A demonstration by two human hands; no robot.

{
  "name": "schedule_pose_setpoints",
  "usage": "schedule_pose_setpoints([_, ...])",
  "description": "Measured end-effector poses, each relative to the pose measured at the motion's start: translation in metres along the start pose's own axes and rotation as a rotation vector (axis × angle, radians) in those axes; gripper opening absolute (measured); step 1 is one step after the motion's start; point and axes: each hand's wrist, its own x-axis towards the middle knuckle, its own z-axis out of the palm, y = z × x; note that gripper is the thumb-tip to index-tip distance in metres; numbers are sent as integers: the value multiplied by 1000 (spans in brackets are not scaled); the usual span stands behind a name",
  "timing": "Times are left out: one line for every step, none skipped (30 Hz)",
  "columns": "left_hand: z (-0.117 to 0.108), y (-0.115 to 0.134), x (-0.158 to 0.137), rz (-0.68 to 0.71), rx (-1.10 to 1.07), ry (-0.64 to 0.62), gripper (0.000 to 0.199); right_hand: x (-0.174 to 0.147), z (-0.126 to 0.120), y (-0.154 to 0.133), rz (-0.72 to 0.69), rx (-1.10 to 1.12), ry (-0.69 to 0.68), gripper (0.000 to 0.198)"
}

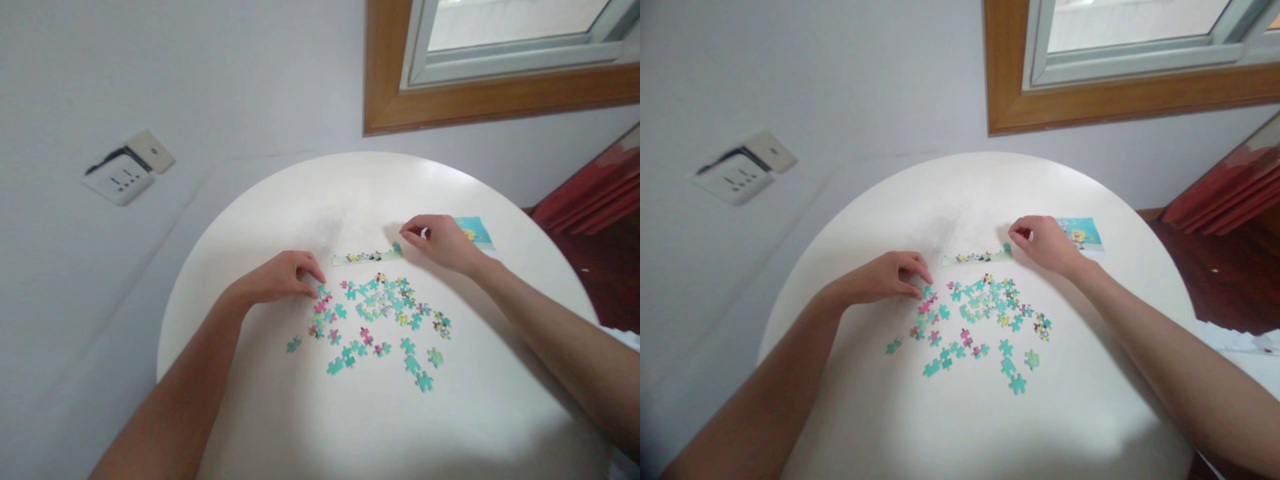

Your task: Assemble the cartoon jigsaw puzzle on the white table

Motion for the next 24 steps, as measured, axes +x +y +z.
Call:
schedule_pose_setpoints([1, 0, 1, -7, -4, 4, 19, 0, 0, 0, 1, 2, -1, 24])
schedule_pose_setpoints([2, -1, 1, -20, -9, 13, 18, 0, 0, 0, 1, 5, -2, 23])
schedule_pose_setpoints([3, -1, 2, -32, -14, 25, 17, 0, 0, 0, 0, 6, -4, 23])
schedule_pose_setpoints([3, -2, 2, -43, -18, 38, 17, 0, 0, -1, -2, 6, -6, 23])
schedule_pose_setpoints([4, -4, 3, -51, -23, 53, 17, 0, 0, -1, -3, 5, -6, 23])
schedule_pose_setpoints([5, -4, 4, -56, -27, 69, 17, 1, 0, -1, -5, 4, -6, 23])
schedule_pose_setpoints([5, -5, 4, -58, -31, 82, 16, 1, 0, -1, -7, 5, -4, 23])
schedule_pose_setpoints([5, -6, 5, -59, -33, 91, 16, 1, 0, -1, -10, 8, -3, 23])
schedule_pose_setpoints([5, -6, 5, -58, -34, 97, 16, 1, -1, -1, -14, 12, -2, 22])
schedule_pose_setpoints([6, -6, 6, -57, -33, 102, 16, 1, -1, -1, -19, 17, -3, 22])
schedule_pose_setpoints([6, -6, 7, -56, -32, 106, 15, 1, -1, -1, -22, 20, -4, 21])
schedule_pose_setpoints([6, -6, 8, -58, -31, 113, 15, 1, -1, -2, -25, 22, -6, 20])
schedule_pose_setpoints([7, -5, 8, -64, -32, 125, 15, 1, -2, -2, -27, 23, -9, 20])
schedule_pose_setpoints([8, -5, 9, -72, -35, 145, 15, 0, -2, -3, -29, 24, -12, 19])
schedule_pose_setpoints([10, -4, 10, -79, -38, 168, 15, 0, -3, -4, -33, 26, -17, 19])
schedule_pose_setpoints([11, -4, 11, -82, -42, 191, 15, 0, -3, -5, -39, 30, -22, 18])
schedule_pose_setpoints([13, -3, 12, -80, -48, 211, 15, -1, -3, -6, -46, 35, -28, 18])
schedule_pose_setpoints([14, -3, 13, -73, -53, 227, 15, -1, -4, -7, -53, 38, -35, 18])
schedule_pose_setpoints([16, -2, 13, -63, -58, 238, 15, -1, -4, -8, -58, 41, -42, 18])
schedule_pose_setpoints([18, -2, 14, -53, -62, 247, 16, -2, -4, -9, -63, 42, -47, 17])
schedule_pose_setpoints([19, -1, 14, -43, -64, 256, 16, -2, -4, -9, -67, 43, -53, 17])
schedule_pose_setpoints([21, -1, 15, -34, -65, 266, 16, -2, -4, -10, -72, 42, -58, 17])
schedule_pose_setpoints([22, 0, 15, -25, -62, 275, 16, -2, -4, -11, -76, 42, -62, 17])
schedule_pose_setpoints([23, 0, 16, -16, -58, 283, 16, -2, -4, -11, -81, 41, -65, 17])
